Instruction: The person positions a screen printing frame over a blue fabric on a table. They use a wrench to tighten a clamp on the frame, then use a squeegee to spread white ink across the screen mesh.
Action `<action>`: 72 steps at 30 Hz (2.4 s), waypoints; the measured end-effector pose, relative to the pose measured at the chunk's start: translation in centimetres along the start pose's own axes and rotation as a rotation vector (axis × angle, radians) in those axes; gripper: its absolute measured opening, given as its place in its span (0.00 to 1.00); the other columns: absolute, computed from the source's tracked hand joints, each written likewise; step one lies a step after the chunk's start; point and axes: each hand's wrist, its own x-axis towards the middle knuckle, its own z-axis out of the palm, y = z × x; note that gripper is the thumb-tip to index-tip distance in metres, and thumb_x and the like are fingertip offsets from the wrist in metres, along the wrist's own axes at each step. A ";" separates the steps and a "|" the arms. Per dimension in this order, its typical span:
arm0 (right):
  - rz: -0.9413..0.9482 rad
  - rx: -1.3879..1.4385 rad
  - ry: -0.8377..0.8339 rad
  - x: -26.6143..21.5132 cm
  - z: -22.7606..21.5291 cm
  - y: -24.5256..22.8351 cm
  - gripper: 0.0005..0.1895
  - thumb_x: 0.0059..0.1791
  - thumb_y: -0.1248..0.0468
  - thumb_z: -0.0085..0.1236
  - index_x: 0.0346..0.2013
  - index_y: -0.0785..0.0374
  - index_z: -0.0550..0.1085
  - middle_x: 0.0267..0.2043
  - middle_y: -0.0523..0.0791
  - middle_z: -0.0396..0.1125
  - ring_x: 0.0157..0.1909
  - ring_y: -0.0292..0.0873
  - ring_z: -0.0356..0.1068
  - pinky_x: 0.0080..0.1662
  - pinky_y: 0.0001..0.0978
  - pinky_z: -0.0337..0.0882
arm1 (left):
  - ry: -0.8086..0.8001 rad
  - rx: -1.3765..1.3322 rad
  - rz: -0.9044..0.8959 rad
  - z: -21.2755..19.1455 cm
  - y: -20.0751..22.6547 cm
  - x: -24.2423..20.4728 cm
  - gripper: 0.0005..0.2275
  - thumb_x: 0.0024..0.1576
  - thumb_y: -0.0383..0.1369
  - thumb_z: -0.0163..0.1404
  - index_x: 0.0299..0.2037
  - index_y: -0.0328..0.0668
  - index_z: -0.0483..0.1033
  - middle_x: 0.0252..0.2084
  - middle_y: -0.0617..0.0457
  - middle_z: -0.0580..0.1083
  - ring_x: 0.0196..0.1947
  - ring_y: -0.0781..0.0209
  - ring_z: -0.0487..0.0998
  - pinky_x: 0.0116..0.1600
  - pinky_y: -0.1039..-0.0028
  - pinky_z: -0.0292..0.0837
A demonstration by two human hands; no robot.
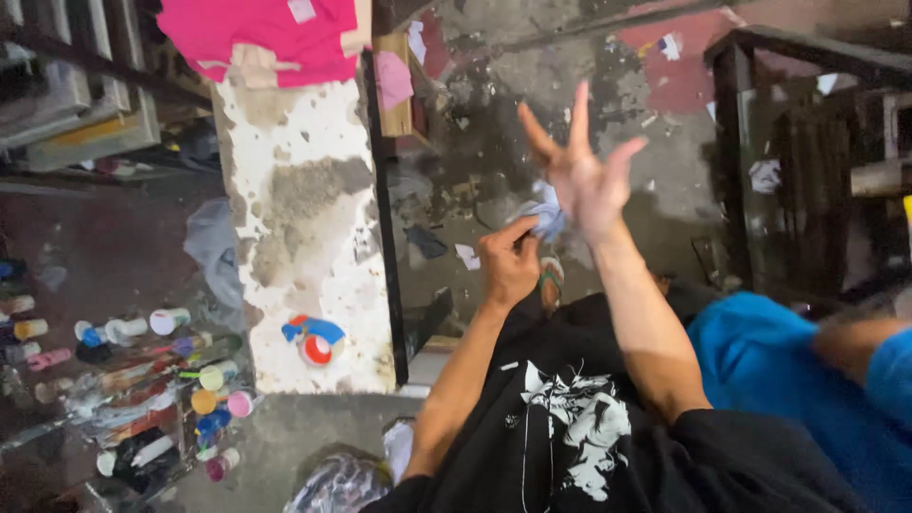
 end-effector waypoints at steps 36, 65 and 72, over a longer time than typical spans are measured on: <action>0.248 0.115 0.760 25.0 -25.0 4.7 0.49 0.47 0.23 0.34 0.65 0.57 0.67 0.54 0.55 0.73 0.54 0.53 0.76 0.55 0.47 0.73 | -0.659 -0.298 -0.231 9.5 -13.1 40.4 0.12 0.53 0.21 0.57 0.47 0.33 0.81 0.42 0.29 0.78 0.49 0.31 0.78 0.47 0.53 0.78; -0.853 0.425 2.720 -8.6 -53.4 -1.6 0.16 0.43 0.69 0.74 0.40 0.62 0.75 0.35 0.46 0.65 0.35 0.42 0.70 0.38 0.40 0.79 | -1.290 0.135 -0.997 48.5 -27.5 58.8 0.13 0.66 0.29 0.45 0.58 0.32 0.67 0.59 0.25 0.72 0.60 0.34 0.75 0.62 0.50 0.72; -0.615 0.536 2.822 -4.6 -53.0 -2.1 0.15 0.43 0.59 0.76 0.36 0.60 0.77 0.29 0.43 0.64 0.30 0.36 0.68 0.34 0.28 0.79 | -1.411 0.228 -0.946 56.4 -26.3 60.6 0.14 0.67 0.28 0.44 0.60 0.26 0.66 0.57 0.23 0.72 0.56 0.32 0.77 0.59 0.46 0.74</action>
